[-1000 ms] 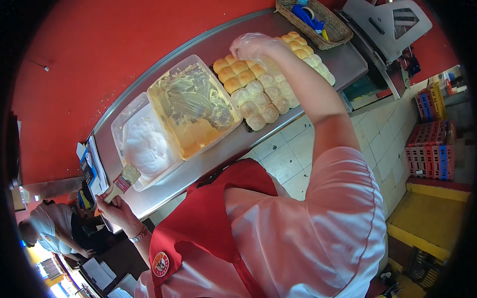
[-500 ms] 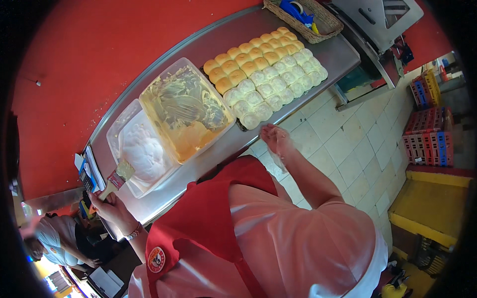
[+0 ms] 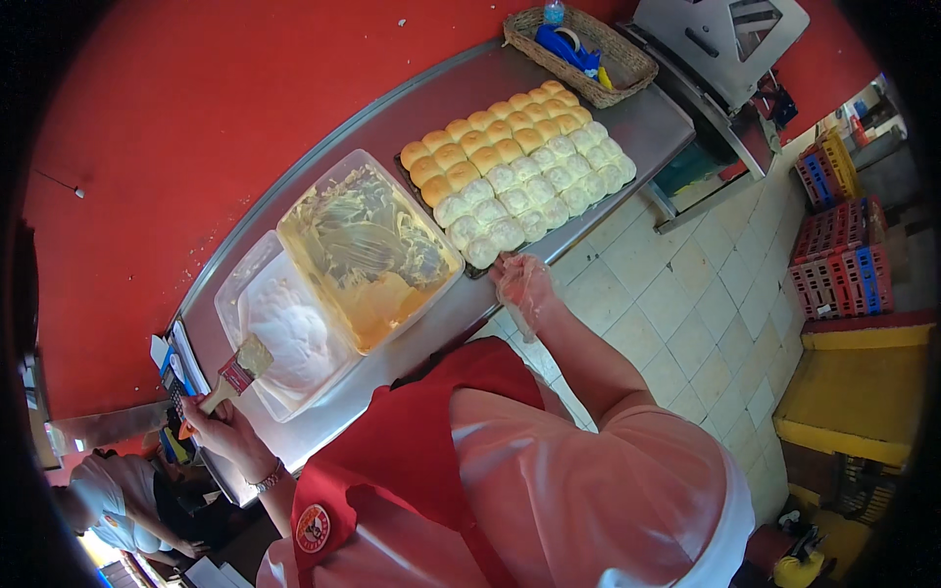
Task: The person brushes a yellow spread onto bread rolls using a brush and presses the buttered side into a container of white granules.
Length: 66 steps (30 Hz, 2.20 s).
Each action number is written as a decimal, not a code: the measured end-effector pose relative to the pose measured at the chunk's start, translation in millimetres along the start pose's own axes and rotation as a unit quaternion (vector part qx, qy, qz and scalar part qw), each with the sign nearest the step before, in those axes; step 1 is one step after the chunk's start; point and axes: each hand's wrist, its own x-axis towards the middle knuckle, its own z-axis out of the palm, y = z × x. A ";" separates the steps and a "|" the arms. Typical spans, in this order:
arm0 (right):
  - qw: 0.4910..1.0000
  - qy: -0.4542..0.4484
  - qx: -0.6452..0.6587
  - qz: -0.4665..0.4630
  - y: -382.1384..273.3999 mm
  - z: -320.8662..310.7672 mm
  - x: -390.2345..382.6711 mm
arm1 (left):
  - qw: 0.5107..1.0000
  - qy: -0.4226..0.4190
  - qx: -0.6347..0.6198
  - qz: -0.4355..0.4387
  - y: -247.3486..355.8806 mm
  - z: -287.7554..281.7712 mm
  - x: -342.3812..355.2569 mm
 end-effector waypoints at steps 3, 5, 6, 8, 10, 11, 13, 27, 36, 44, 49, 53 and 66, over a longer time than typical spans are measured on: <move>0.999 0.003 -0.028 0.022 -1.4 -2.4 -1.7 | 1.000 -0.005 -0.009 0.001 0.0 -4.5 0.8; 0.999 0.009 -0.036 0.035 -2.2 -8.1 2.8 | 1.000 0.003 -0.010 -0.002 -1.4 -6.7 2.4; 0.998 -0.038 -0.044 0.032 -2.0 -11.6 6.9 | 1.000 0.002 -0.010 -0.004 -2.0 -6.4 1.6; 0.995 -0.085 -0.050 0.029 -2.6 -16.4 7.6 | 1.000 -0.010 -0.015 -0.007 -1.8 -3.8 1.8; 0.996 -0.022 -0.089 0.009 -1.3 -21.8 -3.9 | 1.000 -0.004 -0.001 -0.001 2.5 -9.2 3.7; 0.996 -0.023 -0.088 0.008 -0.2 -16.5 -13.3 | 1.000 0.005 0.011 0.002 2.6 -10.9 4.7; 0.955 0.170 -0.171 -0.175 -4.5 -1.8 -31.4 | 0.997 0.073 0.033 0.019 4.8 -4.5 2.3; 0.064 0.036 -0.966 -0.248 -308.3 189.2 265.5 | 0.980 0.144 0.107 0.084 26.4 -44.0 9.5; 0.249 0.106 -0.930 -0.250 -359.7 122.0 349.2 | 0.945 0.243 0.181 0.126 56.5 -50.9 0.1; 0.590 -0.034 -0.770 -0.242 -430.4 105.1 334.5 | 0.969 0.174 0.140 0.102 9.1 -30.2 31.4; 0.689 -0.081 -0.696 -0.187 -389.0 147.4 239.1 | 0.972 0.145 0.149 0.107 -1.2 -2.5 44.2; 0.706 0.031 -0.698 -0.118 -333.7 195.8 184.0 | 0.967 0.184 0.138 0.108 -8.3 -7.5 31.1; 0.807 0.144 -0.569 -0.065 -331.1 201.4 213.4 | 0.975 0.096 0.188 0.075 -10.4 -28.8 33.4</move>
